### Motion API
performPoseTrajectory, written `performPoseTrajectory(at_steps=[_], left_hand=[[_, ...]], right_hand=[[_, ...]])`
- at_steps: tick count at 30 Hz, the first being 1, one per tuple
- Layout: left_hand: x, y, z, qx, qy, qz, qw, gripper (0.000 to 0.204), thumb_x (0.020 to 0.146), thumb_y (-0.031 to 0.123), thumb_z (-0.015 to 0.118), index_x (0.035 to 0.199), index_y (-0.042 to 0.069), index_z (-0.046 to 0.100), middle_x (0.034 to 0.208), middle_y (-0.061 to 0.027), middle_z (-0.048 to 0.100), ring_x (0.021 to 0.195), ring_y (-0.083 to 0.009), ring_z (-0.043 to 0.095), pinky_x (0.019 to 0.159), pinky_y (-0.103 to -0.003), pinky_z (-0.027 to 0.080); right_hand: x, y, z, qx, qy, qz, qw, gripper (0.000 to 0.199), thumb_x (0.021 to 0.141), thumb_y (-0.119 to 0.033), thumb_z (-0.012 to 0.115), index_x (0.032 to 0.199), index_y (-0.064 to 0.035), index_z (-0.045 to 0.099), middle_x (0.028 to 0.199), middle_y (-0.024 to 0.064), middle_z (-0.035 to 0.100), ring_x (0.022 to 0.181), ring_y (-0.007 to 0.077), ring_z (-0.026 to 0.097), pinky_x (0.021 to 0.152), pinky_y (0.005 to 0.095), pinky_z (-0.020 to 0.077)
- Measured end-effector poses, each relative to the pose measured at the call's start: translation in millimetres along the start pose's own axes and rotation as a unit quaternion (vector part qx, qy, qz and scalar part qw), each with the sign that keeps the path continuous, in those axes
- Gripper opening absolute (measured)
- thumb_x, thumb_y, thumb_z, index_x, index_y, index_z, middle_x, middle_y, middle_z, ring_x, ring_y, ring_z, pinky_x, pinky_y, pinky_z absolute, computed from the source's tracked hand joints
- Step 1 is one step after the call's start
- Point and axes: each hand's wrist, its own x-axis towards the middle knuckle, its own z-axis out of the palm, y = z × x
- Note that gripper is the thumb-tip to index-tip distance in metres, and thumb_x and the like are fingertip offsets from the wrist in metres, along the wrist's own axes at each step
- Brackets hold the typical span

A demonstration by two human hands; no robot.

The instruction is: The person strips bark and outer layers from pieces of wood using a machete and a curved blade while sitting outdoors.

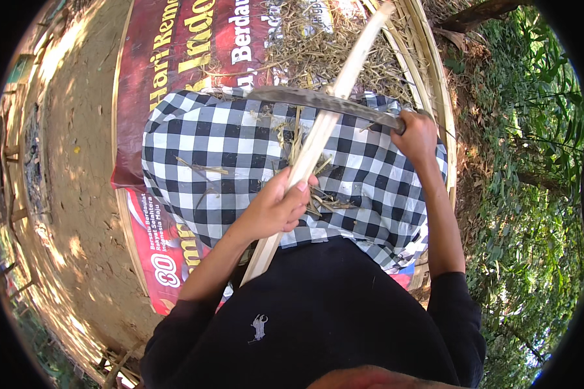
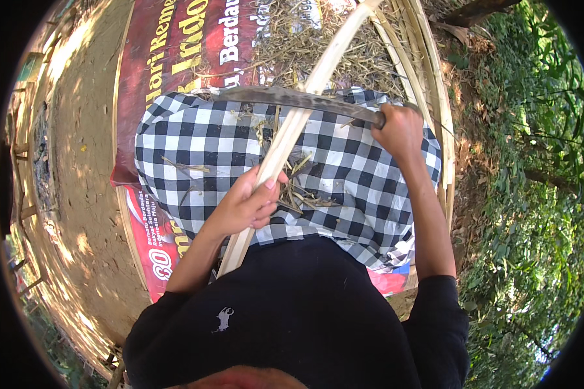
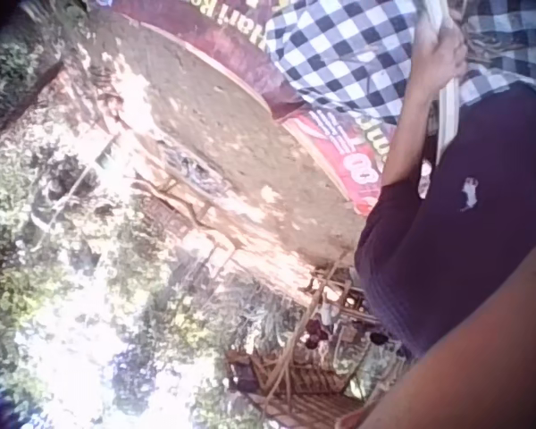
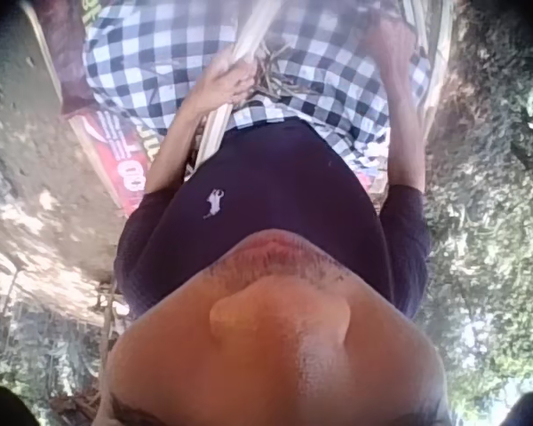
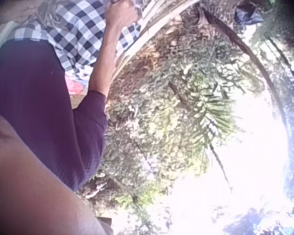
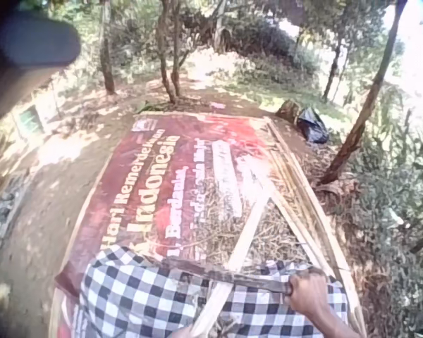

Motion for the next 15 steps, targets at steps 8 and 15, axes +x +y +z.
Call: performPoseTrajectory(at_steps=[8, 15], left_hand=[[-5, -3, -2, 0.003, -0.009, -0.002, 1.0, 0.029, 0.107, 0.027, 0.048, 0.125, 0.005, 0.045, 0.079, 0.0031, 0.039, 0.052, -0.0016, 0.032, 0.042, -0.019, 0.027], [0, 5, -18, -0.011, 0.029, 0.033, 0.999, 0.031, 0.107, 0.027, 0.048, 0.128, 0.004, 0.045, 0.079, 0.0034, 0.039, 0.05, -0.0017, 0.029, 0.04, -0.019, 0.027]], right_hand=[[-2, -14, 18, 0.103, 0.074, -0.103, 0.987, 0.016, 0.066, -0.017, 0.076, 0.066, -0.0089, 0.062, 0.06, 0.0131, 0.061, 0.057, 0.0316, 0.063, 0.07, 0.04, 0.0524], [4, -62, -2, 0.041, -0.06, -0.092, 0.993, 0.014, 0.068, -0.016, 0.073, 0.075, -0.0086, 0.063, 0.068, 0.0135, 0.065, 0.057, 0.0333, 0.063, 0.064, 0.0453, 0.0551]])
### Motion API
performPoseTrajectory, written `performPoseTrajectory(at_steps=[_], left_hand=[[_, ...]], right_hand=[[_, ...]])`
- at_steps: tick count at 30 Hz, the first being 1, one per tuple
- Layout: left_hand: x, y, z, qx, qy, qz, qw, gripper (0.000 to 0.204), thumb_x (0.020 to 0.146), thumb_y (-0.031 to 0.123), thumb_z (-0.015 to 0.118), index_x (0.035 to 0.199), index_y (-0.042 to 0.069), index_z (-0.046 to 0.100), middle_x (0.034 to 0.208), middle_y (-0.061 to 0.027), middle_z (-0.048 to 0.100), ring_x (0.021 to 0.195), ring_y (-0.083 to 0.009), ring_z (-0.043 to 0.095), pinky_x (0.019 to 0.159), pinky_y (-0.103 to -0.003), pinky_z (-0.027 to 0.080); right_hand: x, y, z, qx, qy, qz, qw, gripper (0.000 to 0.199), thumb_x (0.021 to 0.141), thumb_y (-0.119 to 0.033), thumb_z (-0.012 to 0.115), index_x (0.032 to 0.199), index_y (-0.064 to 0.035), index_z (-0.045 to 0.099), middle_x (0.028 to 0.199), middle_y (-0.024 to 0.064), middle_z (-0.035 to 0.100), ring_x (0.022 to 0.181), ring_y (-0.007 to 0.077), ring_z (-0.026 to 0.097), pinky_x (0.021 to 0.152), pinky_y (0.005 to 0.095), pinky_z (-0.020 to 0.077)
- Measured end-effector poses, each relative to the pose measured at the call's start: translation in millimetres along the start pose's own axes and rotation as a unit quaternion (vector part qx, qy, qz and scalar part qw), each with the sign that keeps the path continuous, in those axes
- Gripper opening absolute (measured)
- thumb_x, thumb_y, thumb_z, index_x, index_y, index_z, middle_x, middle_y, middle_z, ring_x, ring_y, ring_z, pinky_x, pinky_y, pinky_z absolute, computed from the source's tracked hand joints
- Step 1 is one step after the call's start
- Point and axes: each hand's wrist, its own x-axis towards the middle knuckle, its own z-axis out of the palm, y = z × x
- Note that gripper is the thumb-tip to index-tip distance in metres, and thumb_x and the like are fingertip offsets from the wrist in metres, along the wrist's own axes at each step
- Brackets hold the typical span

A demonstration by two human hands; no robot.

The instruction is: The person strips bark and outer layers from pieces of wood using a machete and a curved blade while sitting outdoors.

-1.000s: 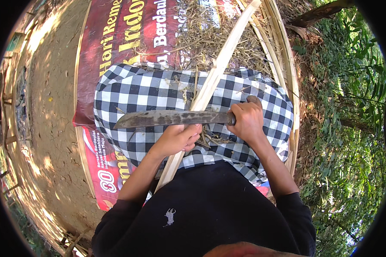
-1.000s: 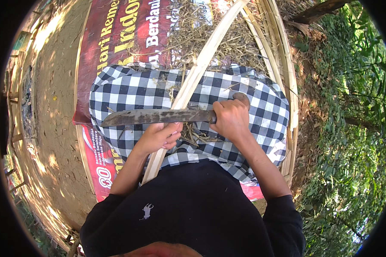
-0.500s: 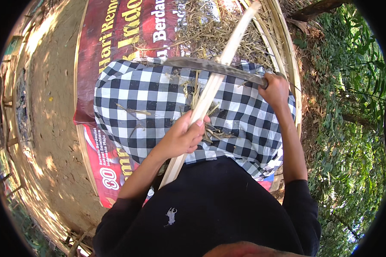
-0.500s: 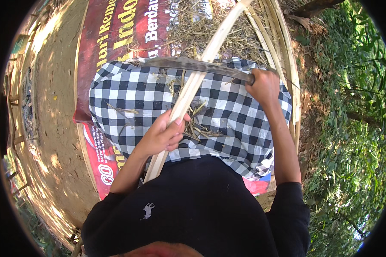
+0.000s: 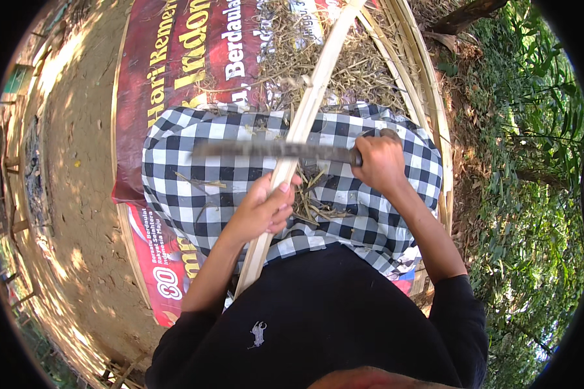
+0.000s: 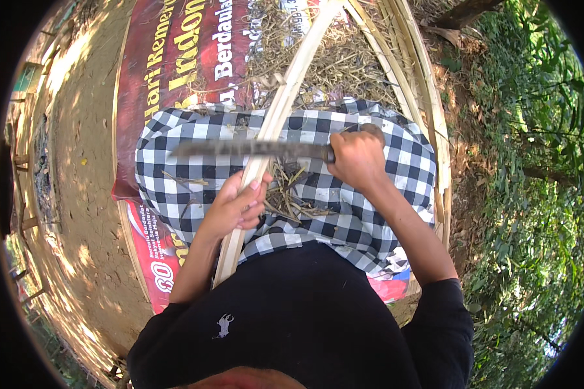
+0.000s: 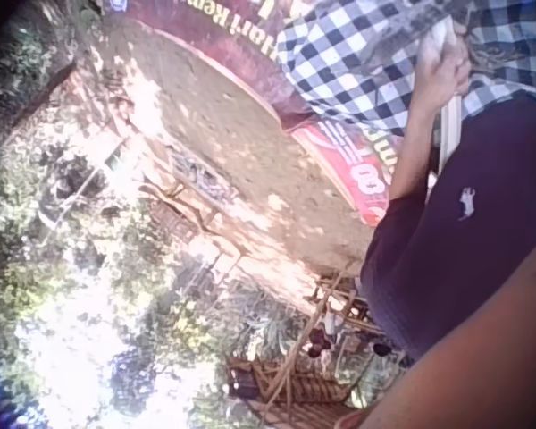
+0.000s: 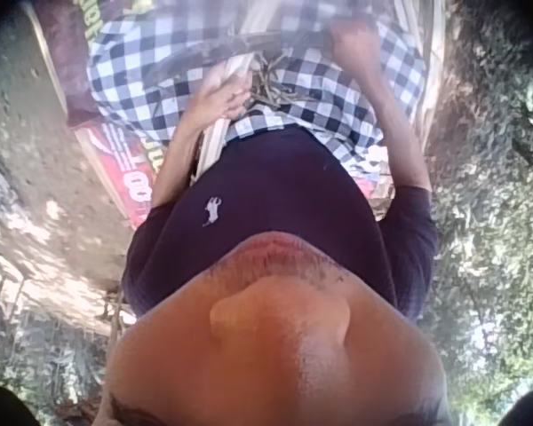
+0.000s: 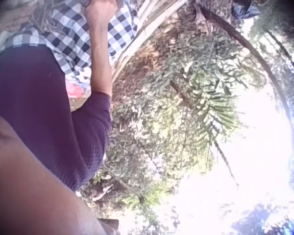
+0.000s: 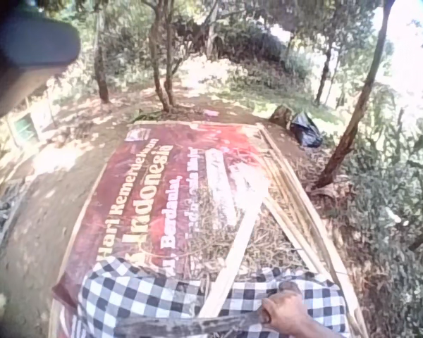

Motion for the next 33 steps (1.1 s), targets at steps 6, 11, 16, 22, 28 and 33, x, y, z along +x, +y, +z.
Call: performPoseTrajectory(at_steps=[6, 11, 16, 22, 28, 33], left_hand=[[0, -5, -1, -0.018, 0.02, -0.041, 0.999, 0.026, 0.108, 0.022, 0.045, 0.127, 0.004, 0.044, 0.078, 0.0029, 0.039, 0.052, -0.0019, 0.032, 0.042, -0.02, 0.029], [-18, 2, 11, -0.004, -0.038, -0.018, 0.999, 0.027, 0.108, 0.024, 0.044, 0.128, 0.005, 0.044, 0.08, 0.0026, 0.039, 0.052, -0.0023, 0.031, 0.042, -0.02, 0.028], [1, 0, -7, 0.004, 0.003, -0.034, 0.999, 0.028, 0.108, 0.025, 0.044, 0.127, 0.005, 0.043, 0.079, 0.0024, 0.039, 0.052, -0.0031, 0.032, 0.042, -0.02, 0.029], [-20, 0, 17, -0.024, -0.035, -0.034, 0.999, 0.03, 0.108, 0.026, 0.047, 0.126, 0.003, 0.044, 0.08, 0.0018, 0.04, 0.049, -0.0028, 0.03, 0.04, -0.02, 0.027], [-13, -7, 1, -0.035, -0.03, -0.034, 0.998, 0.028, 0.107, 0.026, 0.047, 0.126, 0.005, 0.043, 0.078, 0.0024, 0.039, 0.05, -0.0028, 0.03, 0.04, -0.02, 0.028], [-37, -16, 13, -0.04, -0.041, -0.065, 0.996, 0.028, 0.107, 0.028, 0.048, 0.123, 0.005, 0.045, 0.077, 0.0011, 0.039, 0.047, -0.0024, 0.028, 0.039, -0.019, 0.025]], right_hand=[[20, 57, -6, -0.081, -0.035, 0.128, 0.988, 0.013, 0.078, -0.018, 0.069, 0.072, -0.0082, 0.063, 0.061, 0.0105, 0.064, 0.055, 0.0263, 0.066, 0.055, 0.0437, 0.0538], [5, 46, 10, 0.027, 0.055, -0.022, 0.998, 0.013, 0.067, -0.015, 0.072, 0.072, -0.0103, 0.061, 0.064, 0.0107, 0.063, 0.06, 0.0313, 0.064, 0.068, 0.0422, 0.0552], [22, 51, -3, -0.06, -0.015, 0.119, 0.991, 0.013, 0.071, -0.016, 0.072, 0.072, -0.0069, 0.063, 0.066, 0.0147, 0.067, 0.063, 0.0325, 0.068, 0.063, 0.0419, 0.0554], [5, 79, 12, 0.018, 0.056, 0.038, 0.998, 0.014, 0.069, -0.018, 0.071, 0.072, -0.0078, 0.062, 0.067, 0.0124, 0.065, 0.063, 0.0324, 0.066, 0.073, 0.0427, 0.0566], [15, 50, -2, -0.019, -0.003, -0.007, 1.0, 0.018, 0.072, -0.02, 0.074, 0.08, -0.008, 0.062, 0.072, 0.015, 0.067, 0.066, 0.0362, 0.065, 0.066, 0.0476, 0.0531], [16, 130, 8, -0.066, -0.035, 0.209, 0.975, 0.016, 0.073, -0.02, 0.071, 0.079, -0.0061, 0.066, 0.066, 0.0165, 0.065, 0.061, 0.0348, 0.066, 0.063, 0.0494, 0.0548]])
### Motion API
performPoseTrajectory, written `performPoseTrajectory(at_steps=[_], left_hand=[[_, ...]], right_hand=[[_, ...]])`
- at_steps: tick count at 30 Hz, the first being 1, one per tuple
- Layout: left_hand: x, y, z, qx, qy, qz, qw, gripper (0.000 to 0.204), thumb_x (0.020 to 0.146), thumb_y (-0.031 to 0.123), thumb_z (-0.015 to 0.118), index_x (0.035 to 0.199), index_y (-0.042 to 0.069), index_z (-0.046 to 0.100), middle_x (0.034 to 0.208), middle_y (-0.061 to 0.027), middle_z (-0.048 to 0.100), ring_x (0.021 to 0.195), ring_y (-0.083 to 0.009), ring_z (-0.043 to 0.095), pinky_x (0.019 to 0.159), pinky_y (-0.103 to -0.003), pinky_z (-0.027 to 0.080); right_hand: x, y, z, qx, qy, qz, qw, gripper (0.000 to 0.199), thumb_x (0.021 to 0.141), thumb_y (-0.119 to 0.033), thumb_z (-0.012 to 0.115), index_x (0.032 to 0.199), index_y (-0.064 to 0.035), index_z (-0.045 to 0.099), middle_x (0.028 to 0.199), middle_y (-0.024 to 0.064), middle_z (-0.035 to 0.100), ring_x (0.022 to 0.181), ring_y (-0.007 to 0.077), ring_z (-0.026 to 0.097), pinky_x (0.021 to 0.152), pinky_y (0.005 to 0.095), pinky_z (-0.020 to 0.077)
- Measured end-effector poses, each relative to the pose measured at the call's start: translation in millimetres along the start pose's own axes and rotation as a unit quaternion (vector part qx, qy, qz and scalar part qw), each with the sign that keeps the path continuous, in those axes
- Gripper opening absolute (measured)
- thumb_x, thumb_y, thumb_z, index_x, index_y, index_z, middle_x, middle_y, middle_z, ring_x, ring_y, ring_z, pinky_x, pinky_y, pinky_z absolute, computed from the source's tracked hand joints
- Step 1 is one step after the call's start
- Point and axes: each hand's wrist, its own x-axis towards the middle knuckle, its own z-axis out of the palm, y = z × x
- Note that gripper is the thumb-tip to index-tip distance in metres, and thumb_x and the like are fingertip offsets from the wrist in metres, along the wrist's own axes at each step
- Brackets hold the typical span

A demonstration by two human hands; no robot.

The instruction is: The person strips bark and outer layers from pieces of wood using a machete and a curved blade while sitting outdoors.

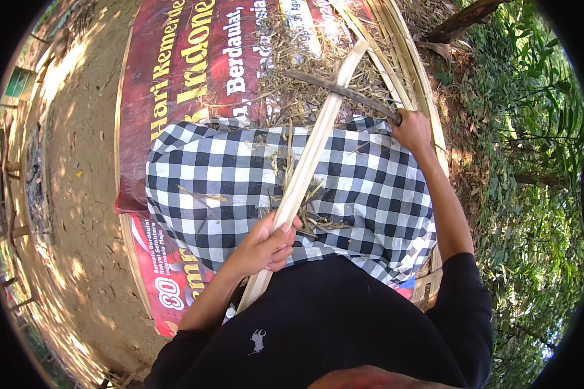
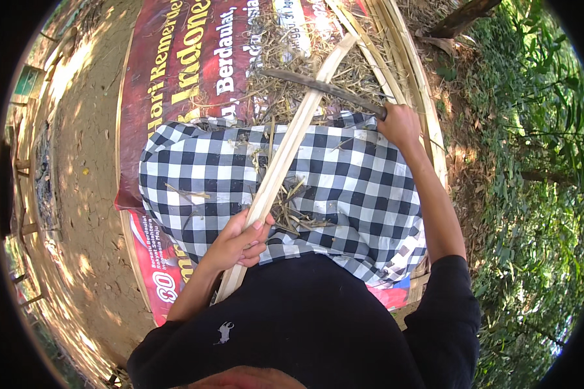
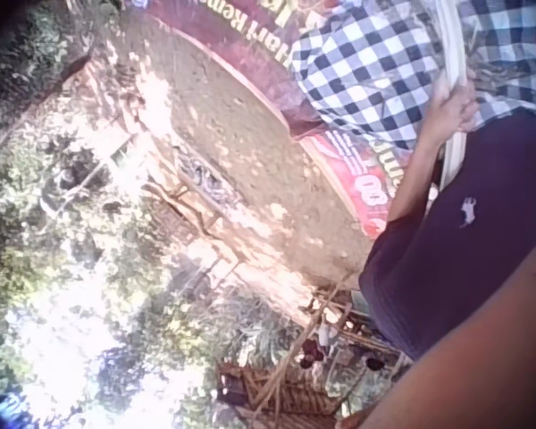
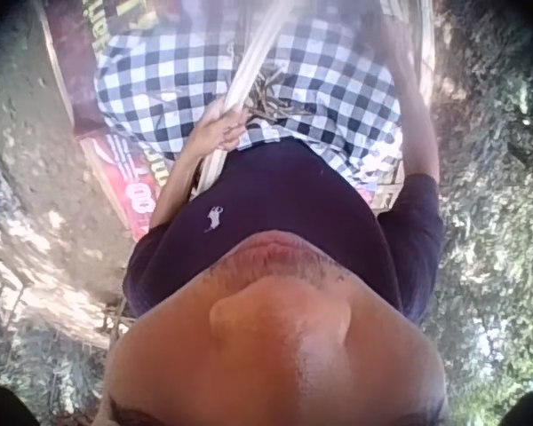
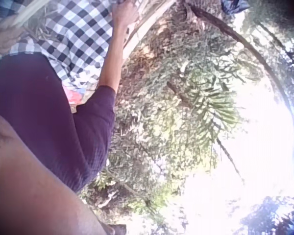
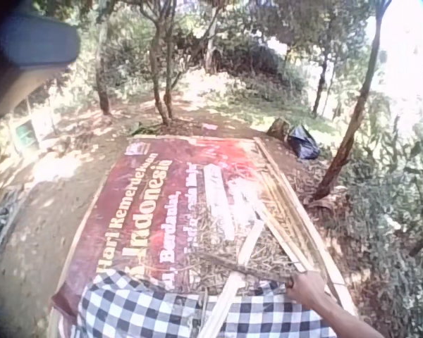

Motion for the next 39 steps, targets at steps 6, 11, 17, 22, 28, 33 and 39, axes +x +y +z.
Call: performPoseTrajectory(at_steps=[6, 11, 17, 22, 28, 33, 39], left_hand=[[-21, -4, -5, -0.03, 0.002, -0.022, 0.999, 0.029, 0.107, 0.029, 0.049, 0.123, 0.005, 0.046, 0.076, 0.0011, 0.038, 0.047, -0.0028, 0.028, 0.039, -0.02, 0.025], [-25, -10, -10, -0.054, 0.027, -0.022, 0.998, 0.029, 0.107, 0.03, 0.049, 0.123, 0.006, 0.046, 0.076, 0.0005, 0.037, 0.046, -0.0035, 0.027, 0.039, -0.02, 0.024], [-43, -21, -6, -0.086, 0.026, -0.045, 0.995, 0.027, 0.108, 0.029, 0.048, 0.123, 0.007, 0.045, 0.076, 0.0008, 0.036, 0.046, -0.003, 0.026, 0.039, -0.02, 0.023], [-48, -14, -3, -0.068, 0.006, -0.03, 0.997, 0.029, 0.109, 0.03, 0.045, 0.126, 0.006, 0.043, 0.079, 0.0019, 0.037, 0.049, -0.0037, 0.028, 0.041, -0.021, 0.026], [-46, -18, -8, -0.08, 0.023, -0.024, 0.996, 0.029, 0.108, 0.03, 0.046, 0.126, 0.007, 0.044, 0.078, 0.0021, 0.037, 0.049, -0.0037, 0.027, 0.041, -0.02, 0.024], [-51, -19, -1, -0.082, 0.024, -0.037, 0.996, 0.028, 0.108, 0.029, 0.046, 0.124, 0.006, 0.045, 0.076, 0.0013, 0.037, 0.047, -0.0034, 0.027, 0.04, -0.02, 0.024], [-63, -24, 3, -0.094, 0.045, -0.035, 0.994, 0.026, 0.107, 0.028, 0.048, 0.123, 0.007, 0.046, 0.075, 0.0013, 0.037, 0.047, -0.0038, 0.028, 0.04, -0.02, 0.026]], right_hand=[[-9, -13, 11, 0.071, 0.055, -0.197, 0.976, 0.015, 0.073, -0.021, 0.071, 0.08, -0.0079, 0.066, 0.067, 0.0147, 0.067, 0.065, 0.0364, 0.067, 0.064, 0.0473, 0.0551], [-2, -55, -2, -0.026, -0.016, -0.118, 0.992, 0.016, 0.071, -0.019, 0.069, 0.077, -0.0052, 0.064, 0.068, 0.016, 0.067, 0.066, 0.0352, 0.069, 0.064, 0.0471, 0.0558], [23, -25, 7, -0.028, -0.064, -0.06, 0.996, 0.016, 0.075, -0.02, 0.07, 0.084, -0.0078, 0.07, 0.072, 0.0149, 0.069, 0.067, 0.0327, 0.069, 0.069, 0.0469, 0.0574], [21, -28, 22, 0.056, -0.004, -0.243, 0.968, 0.018, 0.072, -0.02, 0.071, 0.084, -0.0069, 0.069, 0.074, 0.0185, 0.069, 0.073, 0.0375, 0.069, 0.07, 0.0485, 0.0567], [14, -63, -2, -0.022, -0.083, -0.113, 0.99, 0.016, 0.077, -0.018, 0.065, 0.084, -0.0041, 0.066, 0.081, 0.0218, 0.07, 0.077, 0.0401, 0.07, 0.074, 0.0507, 0.0566], [51, -7, 26, -0.032, -0.072, 0.037, 0.996, 0.019, 0.077, -0.022, 0.068, 0.084, -0.004, 0.07, 0.08, 0.0243, 0.069, 0.077, 0.0414, 0.069, 0.077, 0.0526, 0.0548], [45, -21, 29, -0.013, -0.085, -0.051, 0.995, 0.023, 0.079, -0.024, 0.067, 0.088, -0.0028, 0.071, 0.085, 0.0243, 0.071, 0.081, 0.0417, 0.07, 0.078, 0.0511, 0.0559]])
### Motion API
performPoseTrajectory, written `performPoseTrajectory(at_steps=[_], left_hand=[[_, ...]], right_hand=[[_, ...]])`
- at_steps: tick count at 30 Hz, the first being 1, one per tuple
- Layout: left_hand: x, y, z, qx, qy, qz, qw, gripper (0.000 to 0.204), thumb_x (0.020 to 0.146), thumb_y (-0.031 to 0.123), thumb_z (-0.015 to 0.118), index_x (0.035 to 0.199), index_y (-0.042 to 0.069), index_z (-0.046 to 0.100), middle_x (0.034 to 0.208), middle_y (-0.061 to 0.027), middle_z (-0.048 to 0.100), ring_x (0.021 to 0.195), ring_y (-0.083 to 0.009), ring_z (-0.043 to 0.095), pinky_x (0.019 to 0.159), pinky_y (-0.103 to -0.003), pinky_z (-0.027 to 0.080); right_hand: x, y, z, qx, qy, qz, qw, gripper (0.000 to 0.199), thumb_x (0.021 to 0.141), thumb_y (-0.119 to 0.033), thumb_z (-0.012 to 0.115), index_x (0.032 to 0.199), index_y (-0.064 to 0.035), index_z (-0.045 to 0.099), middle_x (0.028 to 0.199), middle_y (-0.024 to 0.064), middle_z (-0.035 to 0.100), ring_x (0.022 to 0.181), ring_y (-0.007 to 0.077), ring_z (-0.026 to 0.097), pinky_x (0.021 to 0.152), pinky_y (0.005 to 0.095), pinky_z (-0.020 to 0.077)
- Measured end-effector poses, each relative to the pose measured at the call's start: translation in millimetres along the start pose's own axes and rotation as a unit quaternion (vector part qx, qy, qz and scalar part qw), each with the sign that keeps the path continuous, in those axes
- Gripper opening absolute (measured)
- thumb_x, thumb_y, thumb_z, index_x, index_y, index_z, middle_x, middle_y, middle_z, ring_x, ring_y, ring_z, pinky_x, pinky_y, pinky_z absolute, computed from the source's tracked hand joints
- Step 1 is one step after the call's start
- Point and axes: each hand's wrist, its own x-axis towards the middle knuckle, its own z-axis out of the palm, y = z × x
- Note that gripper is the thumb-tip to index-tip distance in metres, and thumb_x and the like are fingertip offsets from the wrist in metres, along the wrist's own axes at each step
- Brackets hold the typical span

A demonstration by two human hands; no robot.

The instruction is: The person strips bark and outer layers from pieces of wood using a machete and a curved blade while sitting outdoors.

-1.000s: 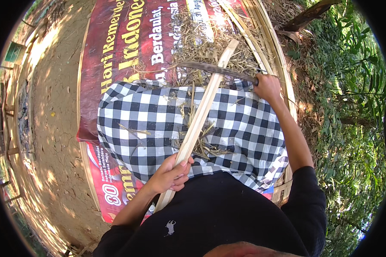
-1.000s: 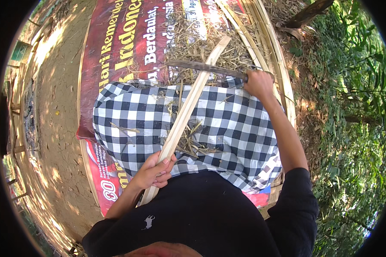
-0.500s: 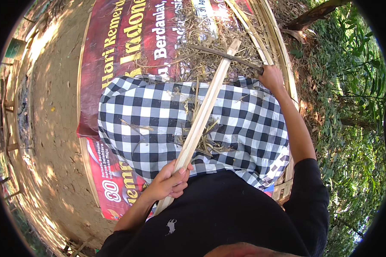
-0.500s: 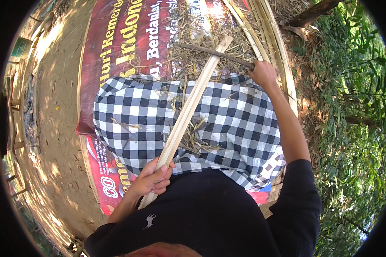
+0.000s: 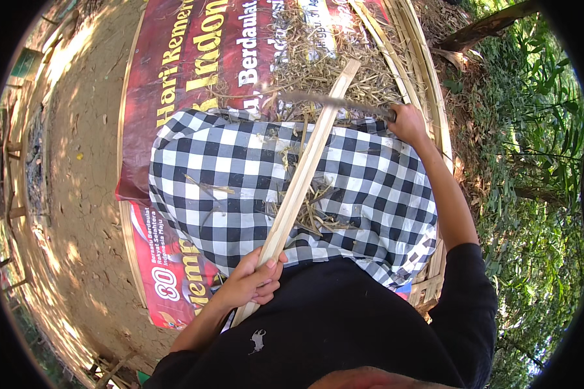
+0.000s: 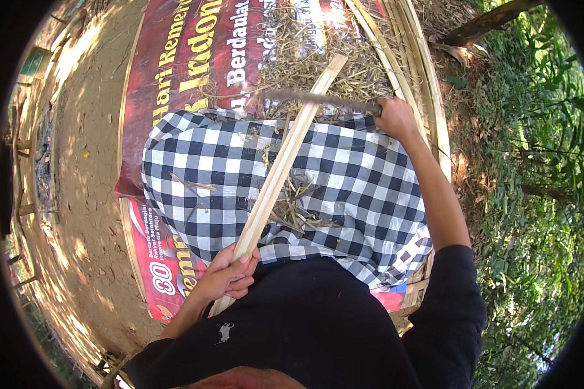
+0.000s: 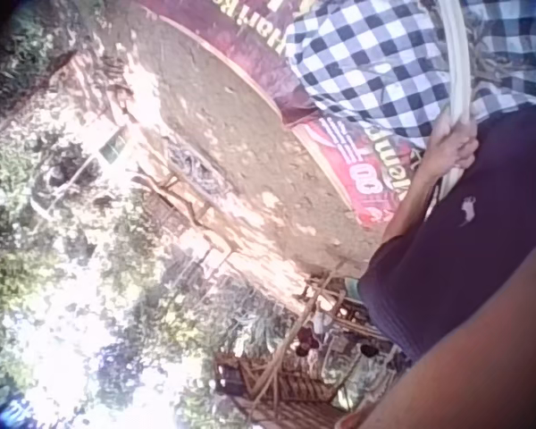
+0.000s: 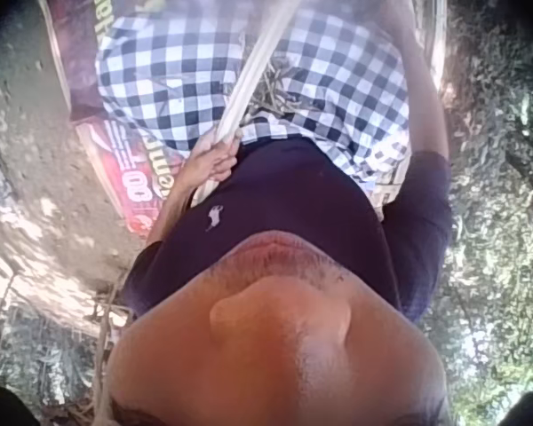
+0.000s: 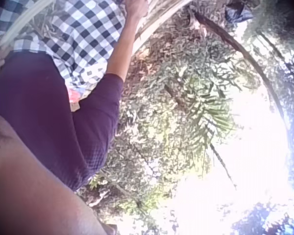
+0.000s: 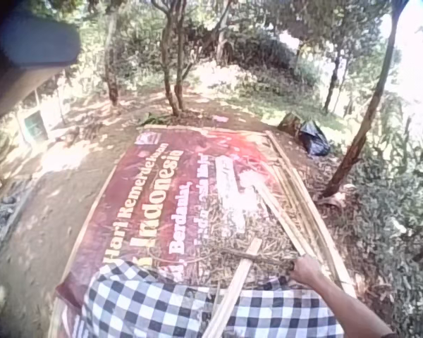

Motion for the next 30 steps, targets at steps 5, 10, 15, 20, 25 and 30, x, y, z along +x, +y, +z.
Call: performPoseTrajectory(at_steps=[5, 10, 15, 20, 25, 30], left_hand=[[5, -7, -9, 0.032, 0.003, 0.005, 0.999, 0.026, 0.108, 0.026, 0.047, 0.123, 0.005, 0.047, 0.076, 0.0017, 0.037, 0.047, -0.003, 0.028, 0.04, -0.02, 0.027], [18, 8, -18, 0.07, 0.006, 0.029, 0.997, 0.034, 0.111, 0.032, 0.037, 0.128, 0.003, 0.044, 0.079, -0.0006, 0.044, 0.046, -0.0041, 0.036, 0.04, -0.02, 0.033], [30, 25, -17, 0.117, -0.001, 0.065, 0.991, 0.05, 0.111, 0.041, 0.024, 0.13, 0.0, 0.045, 0.085, -0.0057, 0.053, 0.045, -0.0073, 0.044, 0.04, -0.022, 0.042], [56, 52, -6, 0.164, 0.025, 0.118, 0.979, 0.05, 0.111, 0.038, 0.028, 0.131, -0.004, 0.046, 0.088, -0.0097, 0.058, 0.045, -0.0107, 0.052, 0.036, -0.024, 0.045], [107, 80, -8, 0.232, 0.077, 0.186, 0.951, 0.04, 0.109, 0.029, 0.039, 0.133, -0.003, 0.043, 0.084, -0.0115, 0.064, 0.048, -0.0124, 0.056, 0.037, -0.025, 0.046], [148, 102, -19, 0.151, 0.06, 0.202, 0.966, 0.036, 0.107, 0.023, 0.044, 0.132, -0.004, 0.044, 0.095, -0.0167, 0.067, 0.06, -0.0164, 0.066, 0.047, -0.026, 0.054]], right_hand=[[18, 2, -19, -0.041, 0.017, 0.086, 0.995, 0.023, 0.078, -0.021, 0.064, 0.091, -0.0039, 0.072, 0.086, 0.0232, 0.071, 0.085, 0.0408, 0.07, 0.079, 0.0514, 0.0565], [-11, -13, -53, -0.06, 0.048, 0.089, 0.993, 0.021, 0.08, -0.023, 0.064, 0.088, -0.0045, 0.073, 0.082, 0.0234, 0.071, 0.081, 0.0415, 0.07, 0.073, 0.0512, 0.0549], [-68, -44, -92, 0.056, 0.111, 0.126, 0.984, 0.023, 0.08, -0.026, 0.07, 0.081, -0.0028, 0.072, 0.07, 0.021, 0.066, 0.069, 0.04, 0.066, 0.067, 0.0481, 0.0516], [-128, -63, -103, 0.226, 0.074, 0.167, 0.957, 0.031, 0.08, -0.024, 0.075, 0.069, 0.0022, 0.064, 0.051, 0.0114, 0.05, 0.048, 0.0231, 0.047, 0.052, 0.0404, 0.0373], [-165, -86, -93, 0.338, 0.019, 0.2, 0.919, 0.04, 0.082, -0.026, 0.077, 0.064, 0.0037, 0.058, 0.051, 0.0024, 0.04, 0.052, 0.0121, 0.033, 0.049, 0.0354, 0.0266], [-181, -102, -91, 0.408, -0.021, 0.211, 0.888, 0.041, 0.082, -0.028, 0.078, 0.064, 0.0029, 0.057, 0.052, 0.0, 0.039, 0.053, 0.011, 0.034, 0.049, 0.0346, 0.0267]])
